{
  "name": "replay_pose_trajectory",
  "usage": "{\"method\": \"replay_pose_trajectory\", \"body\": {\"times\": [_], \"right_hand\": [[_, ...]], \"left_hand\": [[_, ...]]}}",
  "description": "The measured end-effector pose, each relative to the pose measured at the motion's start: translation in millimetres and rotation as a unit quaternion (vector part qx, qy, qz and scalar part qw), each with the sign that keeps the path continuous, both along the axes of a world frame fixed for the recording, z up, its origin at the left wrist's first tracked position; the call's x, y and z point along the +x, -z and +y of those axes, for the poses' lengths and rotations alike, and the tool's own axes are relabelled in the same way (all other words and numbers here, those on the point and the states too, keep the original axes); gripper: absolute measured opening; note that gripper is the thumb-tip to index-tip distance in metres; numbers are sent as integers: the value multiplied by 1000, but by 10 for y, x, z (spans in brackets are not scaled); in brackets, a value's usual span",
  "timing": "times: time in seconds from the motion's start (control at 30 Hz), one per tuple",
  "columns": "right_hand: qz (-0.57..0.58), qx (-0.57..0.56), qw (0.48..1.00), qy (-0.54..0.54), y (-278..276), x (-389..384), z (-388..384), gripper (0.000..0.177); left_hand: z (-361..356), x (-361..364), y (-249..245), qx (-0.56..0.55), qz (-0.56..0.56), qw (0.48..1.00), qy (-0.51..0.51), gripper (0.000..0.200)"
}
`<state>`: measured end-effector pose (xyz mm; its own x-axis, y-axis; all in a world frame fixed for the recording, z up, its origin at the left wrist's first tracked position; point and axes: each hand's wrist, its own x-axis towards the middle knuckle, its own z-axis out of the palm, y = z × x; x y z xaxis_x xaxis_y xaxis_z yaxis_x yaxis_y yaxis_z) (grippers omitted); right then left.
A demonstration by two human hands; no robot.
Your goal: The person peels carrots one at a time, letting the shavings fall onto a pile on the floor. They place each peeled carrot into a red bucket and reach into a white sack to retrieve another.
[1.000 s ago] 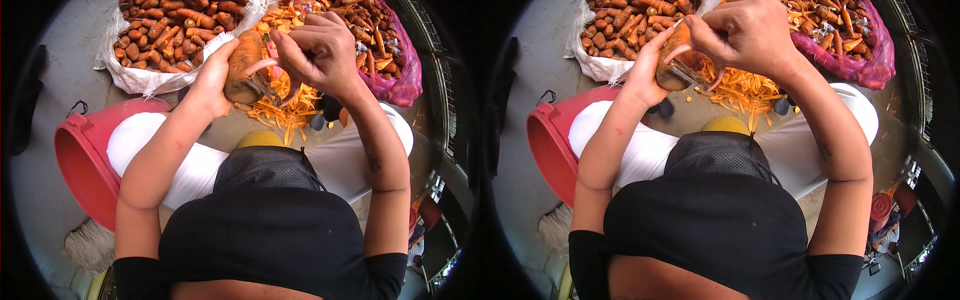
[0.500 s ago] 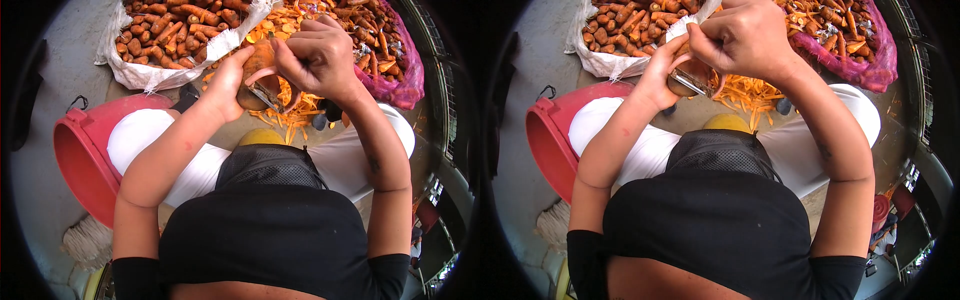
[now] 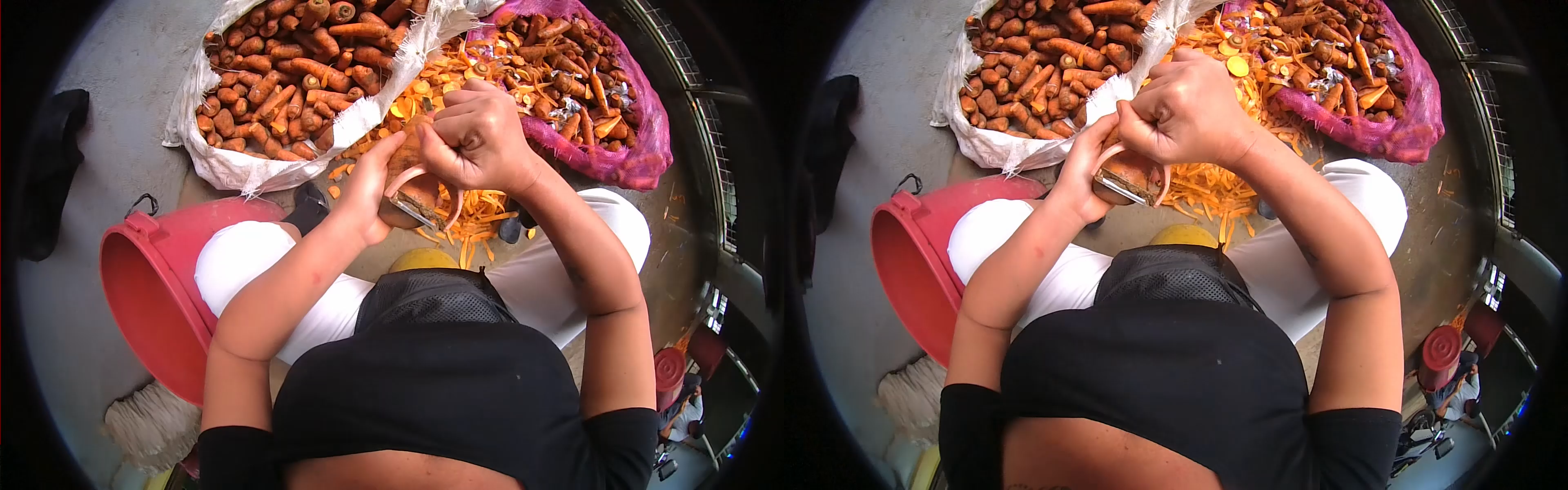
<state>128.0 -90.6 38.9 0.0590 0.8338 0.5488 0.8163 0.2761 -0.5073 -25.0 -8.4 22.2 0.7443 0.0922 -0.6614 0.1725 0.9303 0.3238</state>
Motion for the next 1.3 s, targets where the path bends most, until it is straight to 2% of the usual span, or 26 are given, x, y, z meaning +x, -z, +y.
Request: {"method": "replay_pose_trajectory", "body": {"times": [0.2,0.5,0.73,0.83,1.03,1.07,1.1,1.17,1.27,1.3], "right_hand": [[9,-6,1000,-10,-2,-28,-18,32],[-23,-20,999,8,-51,-21,-53,34],[36,-35,999,6,22,-48,-70,33],[45,-35,998,-10,-3,-63,-65,34],[49,-24,998,-26,55,-74,-59,34],[67,-51,996,-5,61,-8,-69,36],[32,-54,997,49,79,117,-71,37],[50,-71,995,52,118,203,-108,36],[50,-68,994,65,204,177,-114,36],[45,-73,994,73,211,207,-116,35]], "left_hand": [[-38,-40,0,-7,6,1000,13,47],[-57,-56,5,-66,-9,997,25,43],[-49,-57,-22,-26,-37,998,42,41],[-63,-61,-88,-48,-21,998,23,42],[-99,-81,-140,9,14,999,40,42],[-114,-112,-145,39,23,998,52,42],[-135,-169,-162,22,6,998,63,42],[-161,-216,-183,11,-11,997,70,42],[-201,-215,-252,13,23,999,38,43],[-196,-240,-227,14,21,998,56,43]]}}
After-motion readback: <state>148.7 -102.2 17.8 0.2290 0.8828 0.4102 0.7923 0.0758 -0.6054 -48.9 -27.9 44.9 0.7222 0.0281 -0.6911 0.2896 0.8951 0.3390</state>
